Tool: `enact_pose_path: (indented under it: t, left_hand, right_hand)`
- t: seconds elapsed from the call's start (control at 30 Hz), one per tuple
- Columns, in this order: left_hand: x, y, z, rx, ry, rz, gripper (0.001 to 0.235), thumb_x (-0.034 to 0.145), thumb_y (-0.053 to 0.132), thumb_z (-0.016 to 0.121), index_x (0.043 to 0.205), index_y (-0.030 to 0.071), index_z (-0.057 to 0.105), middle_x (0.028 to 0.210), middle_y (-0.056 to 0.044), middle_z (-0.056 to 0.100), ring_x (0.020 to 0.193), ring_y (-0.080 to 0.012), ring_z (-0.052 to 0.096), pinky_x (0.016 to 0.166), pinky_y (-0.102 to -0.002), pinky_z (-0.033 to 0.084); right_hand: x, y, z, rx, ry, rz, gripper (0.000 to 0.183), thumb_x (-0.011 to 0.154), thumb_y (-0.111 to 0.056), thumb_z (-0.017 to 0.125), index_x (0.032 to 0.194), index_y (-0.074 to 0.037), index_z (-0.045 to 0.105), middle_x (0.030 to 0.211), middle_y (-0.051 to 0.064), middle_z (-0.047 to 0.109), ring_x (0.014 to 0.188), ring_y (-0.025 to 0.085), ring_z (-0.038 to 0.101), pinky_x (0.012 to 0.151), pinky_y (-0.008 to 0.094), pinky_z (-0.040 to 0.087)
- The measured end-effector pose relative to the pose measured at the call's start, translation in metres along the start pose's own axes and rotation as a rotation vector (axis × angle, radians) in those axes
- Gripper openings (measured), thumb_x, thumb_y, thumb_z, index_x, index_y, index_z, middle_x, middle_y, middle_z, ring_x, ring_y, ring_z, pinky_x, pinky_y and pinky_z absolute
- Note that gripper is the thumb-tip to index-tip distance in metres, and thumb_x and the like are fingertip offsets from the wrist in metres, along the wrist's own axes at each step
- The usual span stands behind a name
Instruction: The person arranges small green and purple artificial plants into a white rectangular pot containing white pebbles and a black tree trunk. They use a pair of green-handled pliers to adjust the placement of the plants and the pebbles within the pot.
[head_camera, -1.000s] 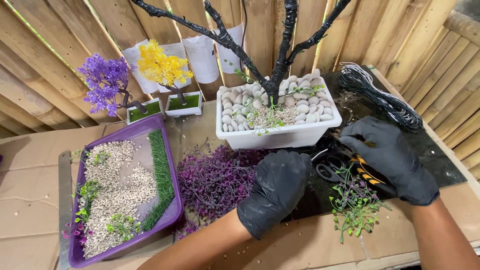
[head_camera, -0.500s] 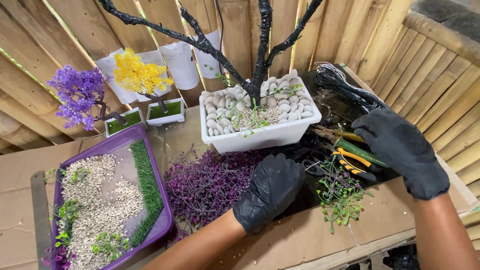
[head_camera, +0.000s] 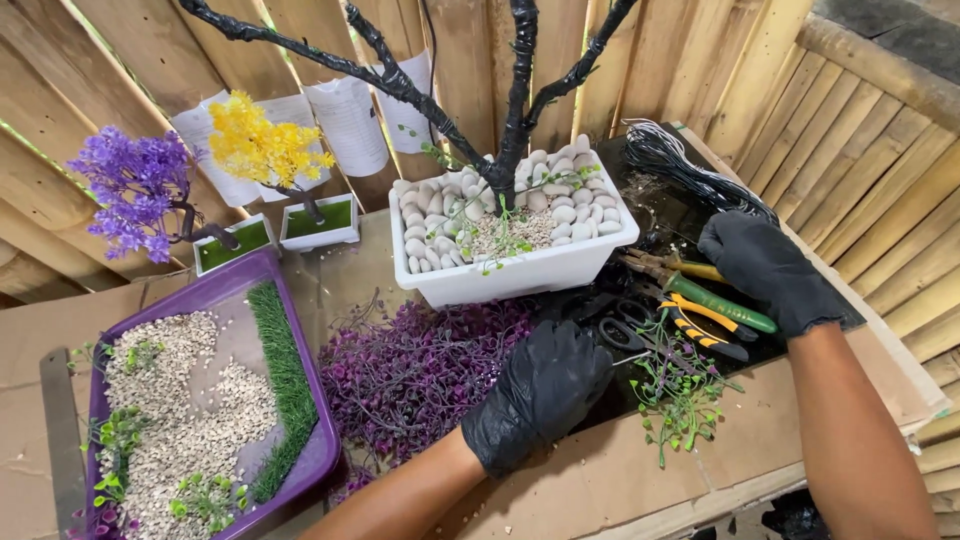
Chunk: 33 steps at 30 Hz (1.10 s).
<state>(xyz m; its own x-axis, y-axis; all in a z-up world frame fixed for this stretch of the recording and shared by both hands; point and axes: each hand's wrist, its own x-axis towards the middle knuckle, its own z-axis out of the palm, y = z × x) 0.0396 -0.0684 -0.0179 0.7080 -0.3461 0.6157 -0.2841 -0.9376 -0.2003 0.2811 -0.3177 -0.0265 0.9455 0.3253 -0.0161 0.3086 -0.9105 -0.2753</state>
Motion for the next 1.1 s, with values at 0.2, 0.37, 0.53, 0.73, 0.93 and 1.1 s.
enact_pose_path:
  t: [0.2, 0.37, 0.53, 0.73, 0.93, 1.1]
  left_hand:
    - [-0.004, -0.004, -0.003, -0.001, 0.022, -0.031, 0.004, 0.095, 0.011, 0.05, 0.1, 0.011, 0.05, 0.078, -0.008, 0.05, 0.065, -0.0246, 0.048, 0.054, -0.04, 0.042]
    - [-0.006, -0.004, -0.002, -0.031, 0.031, -0.057, 0.005, 0.096, 0.012, 0.051, 0.1, 0.011, 0.051, 0.078, -0.008, 0.05, 0.065, -0.0251, 0.048, 0.055, -0.04, 0.041]
    - [-0.003, -0.006, -0.001, -0.047, 0.049, -0.078, 0.006, 0.096, 0.012, 0.052, 0.101, 0.01, 0.051, 0.078, -0.009, 0.05, 0.066, -0.0257, 0.049, 0.056, -0.04, 0.041]
    - [-0.002, -0.003, 0.0, -0.079, 0.067, -0.094, 0.007, 0.097, 0.013, 0.054, 0.103, 0.01, 0.051, 0.078, -0.009, 0.051, 0.066, -0.0265, 0.049, 0.056, -0.041, 0.041]
    - [-0.001, -0.004, -0.003, -0.117, 0.1, -0.087, 0.008, 0.097, 0.013, 0.055, 0.104, 0.01, 0.051, 0.078, -0.009, 0.051, 0.067, -0.0273, 0.05, 0.057, -0.042, 0.041]
    - [0.001, -0.003, -0.008, -0.171, 0.139, -0.054, 0.01, 0.098, 0.014, 0.056, 0.105, 0.01, 0.052, 0.079, -0.01, 0.052, 0.067, -0.028, 0.05, 0.058, -0.042, 0.041]
  right_hand:
    - [0.003, 0.016, 0.012, -0.01, 0.06, -0.03, 0.021, 0.103, -0.027, 0.053, 0.104, -0.012, 0.068, 0.108, 0.013, 0.07, 0.096, 0.034, 0.064, 0.081, 0.048, 0.047]
    - [0.003, 0.018, 0.016, -0.058, 0.087, -0.029, 0.022, 0.105, -0.027, 0.055, 0.099, -0.01, 0.068, 0.103, 0.014, 0.071, 0.093, 0.034, 0.064, 0.079, 0.049, 0.048]
    - [0.002, 0.02, 0.015, -0.031, 0.043, 0.014, 0.028, 0.106, -0.03, 0.05, 0.094, -0.011, 0.066, 0.098, 0.014, 0.069, 0.085, 0.033, 0.063, 0.074, 0.048, 0.046]
    - [-0.007, 0.009, 0.014, 0.054, 0.266, -0.113, 0.014, 0.108, -0.015, 0.05, 0.096, -0.011, 0.056, 0.088, 0.014, 0.063, 0.078, 0.037, 0.057, 0.072, 0.051, 0.043]
    - [-0.012, 0.002, 0.009, 0.15, 0.477, -0.43, 0.033, 0.105, -0.006, 0.055, 0.136, 0.001, 0.062, 0.127, 0.021, 0.068, 0.112, 0.041, 0.063, 0.1, 0.05, 0.047]
    - [-0.008, 0.003, 0.014, 0.136, 0.53, -0.481, 0.016, 0.109, -0.011, 0.058, 0.114, -0.006, 0.072, 0.112, 0.013, 0.067, 0.111, 0.031, 0.064, 0.1, 0.045, 0.05]
